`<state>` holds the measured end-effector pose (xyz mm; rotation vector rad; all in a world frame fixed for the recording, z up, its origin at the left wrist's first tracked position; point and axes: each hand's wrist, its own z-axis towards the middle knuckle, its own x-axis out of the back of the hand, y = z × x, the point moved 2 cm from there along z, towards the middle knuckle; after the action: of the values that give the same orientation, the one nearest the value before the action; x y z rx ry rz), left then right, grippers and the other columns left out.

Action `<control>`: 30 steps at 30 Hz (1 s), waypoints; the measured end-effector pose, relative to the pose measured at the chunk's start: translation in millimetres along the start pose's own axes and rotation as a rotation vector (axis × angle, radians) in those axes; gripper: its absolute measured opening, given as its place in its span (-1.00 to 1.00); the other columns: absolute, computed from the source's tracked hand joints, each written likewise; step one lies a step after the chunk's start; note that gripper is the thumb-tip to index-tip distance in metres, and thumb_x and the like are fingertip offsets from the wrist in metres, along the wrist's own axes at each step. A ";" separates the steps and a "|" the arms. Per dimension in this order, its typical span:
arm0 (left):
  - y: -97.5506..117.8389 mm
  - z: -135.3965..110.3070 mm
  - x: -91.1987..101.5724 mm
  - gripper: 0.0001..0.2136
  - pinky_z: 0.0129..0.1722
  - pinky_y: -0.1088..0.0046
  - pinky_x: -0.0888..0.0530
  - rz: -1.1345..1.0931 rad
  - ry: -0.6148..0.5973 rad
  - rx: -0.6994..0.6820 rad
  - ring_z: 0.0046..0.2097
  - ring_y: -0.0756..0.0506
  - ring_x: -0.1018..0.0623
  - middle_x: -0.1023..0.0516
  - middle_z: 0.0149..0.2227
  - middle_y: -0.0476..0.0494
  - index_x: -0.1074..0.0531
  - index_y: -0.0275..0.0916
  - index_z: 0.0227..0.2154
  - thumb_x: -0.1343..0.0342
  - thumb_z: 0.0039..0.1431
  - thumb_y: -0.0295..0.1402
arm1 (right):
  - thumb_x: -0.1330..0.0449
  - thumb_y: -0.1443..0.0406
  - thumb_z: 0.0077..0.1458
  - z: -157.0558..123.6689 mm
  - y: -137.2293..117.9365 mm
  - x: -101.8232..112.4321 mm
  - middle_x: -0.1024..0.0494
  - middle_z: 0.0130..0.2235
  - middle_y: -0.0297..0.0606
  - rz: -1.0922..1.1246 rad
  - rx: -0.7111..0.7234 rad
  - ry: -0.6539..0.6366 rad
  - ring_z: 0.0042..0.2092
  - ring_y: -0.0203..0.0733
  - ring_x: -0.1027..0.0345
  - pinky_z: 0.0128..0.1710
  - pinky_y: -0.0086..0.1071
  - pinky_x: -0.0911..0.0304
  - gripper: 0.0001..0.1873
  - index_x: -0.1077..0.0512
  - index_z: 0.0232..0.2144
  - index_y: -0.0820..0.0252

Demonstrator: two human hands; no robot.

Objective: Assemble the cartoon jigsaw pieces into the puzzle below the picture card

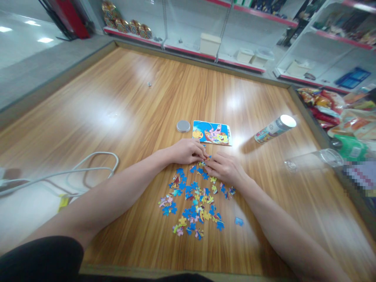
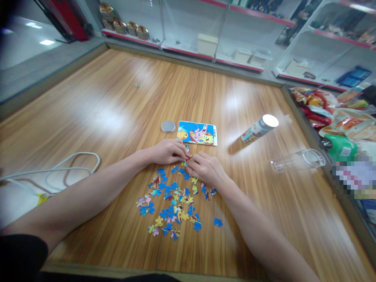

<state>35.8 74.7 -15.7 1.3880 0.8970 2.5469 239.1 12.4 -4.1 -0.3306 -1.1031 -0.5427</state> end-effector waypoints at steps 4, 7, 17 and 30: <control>0.3 -0.3 0.6 -0.90 -0.04 0.36 -0.52 0.000 -0.007 -0.003 -0.11 -0.08 -0.62 -0.70 -0.20 -0.08 -0.66 -0.16 -0.34 -0.24 0.22 -0.43 | -0.16 0.31 0.32 -3.0 1.3 -0.8 -0.53 -0.37 -0.27 0.035 0.028 0.031 -0.34 -0.25 -0.33 -0.35 -0.34 -0.23 -0.80 -0.55 -0.34 0.20; 0.8 -0.2 0.8 -0.90 -0.04 0.36 -0.52 0.001 -0.005 0.006 -0.11 -0.08 -0.62 -0.70 -0.19 -0.08 -0.66 -0.16 -0.33 -0.24 0.23 -0.42 | -0.15 0.35 0.32 -7.1 4.0 -1.1 -0.53 -0.39 -0.25 0.034 0.001 0.072 -0.35 -0.24 -0.33 -0.34 -0.33 -0.25 -0.81 -0.53 -0.33 0.23; 1.1 -0.4 -1.6 -0.88 -0.08 0.34 -0.53 0.013 0.048 -0.020 -0.13 -0.09 -0.61 -0.69 -0.19 -0.12 -0.66 -0.16 -0.32 -0.21 0.25 -0.41 | -0.20 0.32 0.30 -5.9 -8.0 -6.0 -0.55 -0.29 -0.23 0.127 0.044 -0.003 -0.22 -0.18 -0.39 -0.24 -0.30 -0.38 -0.87 -0.56 -0.25 0.18; -0.1 -0.9 -3.8 -0.86 -0.05 0.34 -0.52 0.039 0.041 0.006 -0.11 -0.08 -0.58 -0.68 -0.12 -0.11 -0.66 -0.17 -0.29 -0.18 0.29 -0.38 | -0.22 0.42 0.22 -8.4 -8.7 -4.0 -0.64 -0.11 -0.24 0.453 0.047 0.005 -0.09 -0.09 -0.48 -0.07 -0.13 -0.47 -0.79 -0.56 -0.12 0.12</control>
<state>37.3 72.9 -18.9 1.3737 0.8931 2.6125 239.1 1.9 -11.3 -0.5209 -0.9937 -0.1155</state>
